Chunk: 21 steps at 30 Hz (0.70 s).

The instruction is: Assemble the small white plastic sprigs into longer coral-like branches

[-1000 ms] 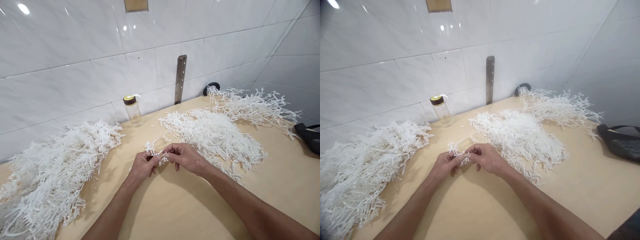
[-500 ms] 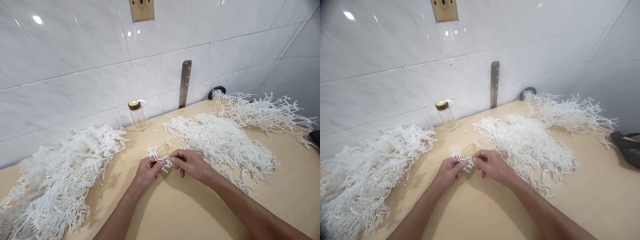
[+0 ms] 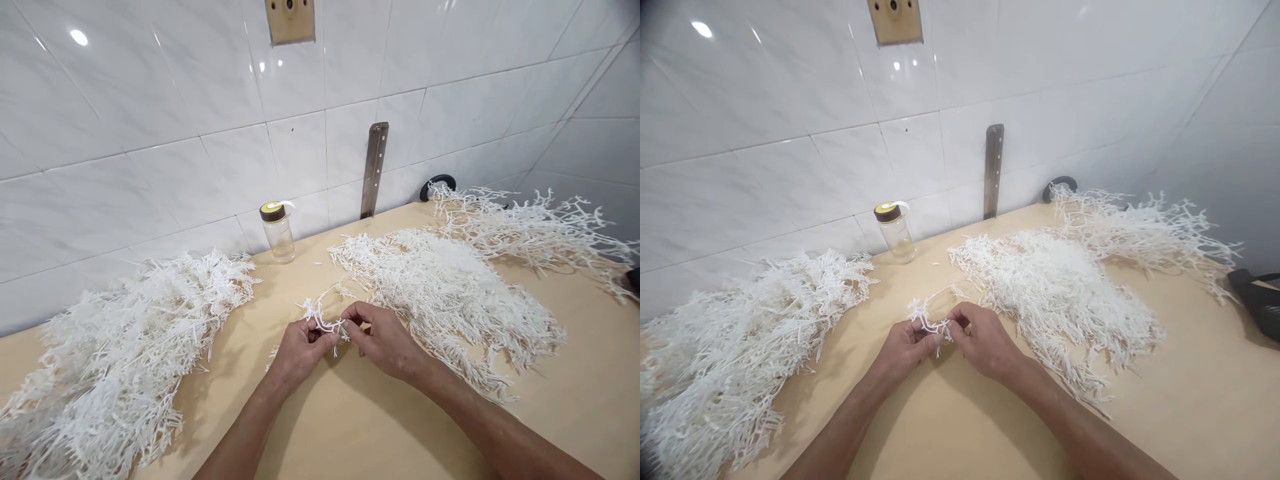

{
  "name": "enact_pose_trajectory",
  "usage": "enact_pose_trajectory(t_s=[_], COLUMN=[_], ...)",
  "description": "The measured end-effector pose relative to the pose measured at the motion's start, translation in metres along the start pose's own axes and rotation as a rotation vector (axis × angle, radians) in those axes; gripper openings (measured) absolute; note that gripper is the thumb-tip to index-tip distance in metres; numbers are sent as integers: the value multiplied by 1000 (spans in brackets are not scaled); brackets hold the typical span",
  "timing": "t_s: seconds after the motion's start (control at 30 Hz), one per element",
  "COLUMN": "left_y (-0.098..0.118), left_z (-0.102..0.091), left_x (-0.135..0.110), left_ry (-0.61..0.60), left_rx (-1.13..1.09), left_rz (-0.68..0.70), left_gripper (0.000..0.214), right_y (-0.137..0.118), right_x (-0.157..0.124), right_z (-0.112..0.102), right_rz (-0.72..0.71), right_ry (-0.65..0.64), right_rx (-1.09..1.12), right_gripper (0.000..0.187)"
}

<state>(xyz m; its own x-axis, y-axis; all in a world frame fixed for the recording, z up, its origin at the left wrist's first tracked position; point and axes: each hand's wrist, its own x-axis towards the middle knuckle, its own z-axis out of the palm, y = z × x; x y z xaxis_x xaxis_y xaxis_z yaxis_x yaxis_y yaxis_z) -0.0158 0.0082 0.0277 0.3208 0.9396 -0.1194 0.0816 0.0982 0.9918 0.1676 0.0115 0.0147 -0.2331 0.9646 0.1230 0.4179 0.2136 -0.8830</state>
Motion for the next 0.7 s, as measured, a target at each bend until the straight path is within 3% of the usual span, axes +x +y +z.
enact_pose_trajectory(t_s=[0.17, 0.43, 0.57, 0.7], left_y=[-1, -11, -11, -9], left_z=[2, 9, 10, 8], left_x=[-1, 0, -1, -1], left_ry=[83, 276, 311, 256], left_rx=[27, 167, 164, 95], left_rz=[-25, 41, 40, 37], left_gripper=[40, 27, 24, 28], right_y=[2, 3, 8, 16], right_x=[1, 1, 7, 12], right_z=[6, 12, 11, 1], right_rz=[-113, -126, 68, 288], right_ry=[78, 57, 67, 90], right_rx=[-247, -306, -275, -7], right_gripper=[8, 12, 14, 8])
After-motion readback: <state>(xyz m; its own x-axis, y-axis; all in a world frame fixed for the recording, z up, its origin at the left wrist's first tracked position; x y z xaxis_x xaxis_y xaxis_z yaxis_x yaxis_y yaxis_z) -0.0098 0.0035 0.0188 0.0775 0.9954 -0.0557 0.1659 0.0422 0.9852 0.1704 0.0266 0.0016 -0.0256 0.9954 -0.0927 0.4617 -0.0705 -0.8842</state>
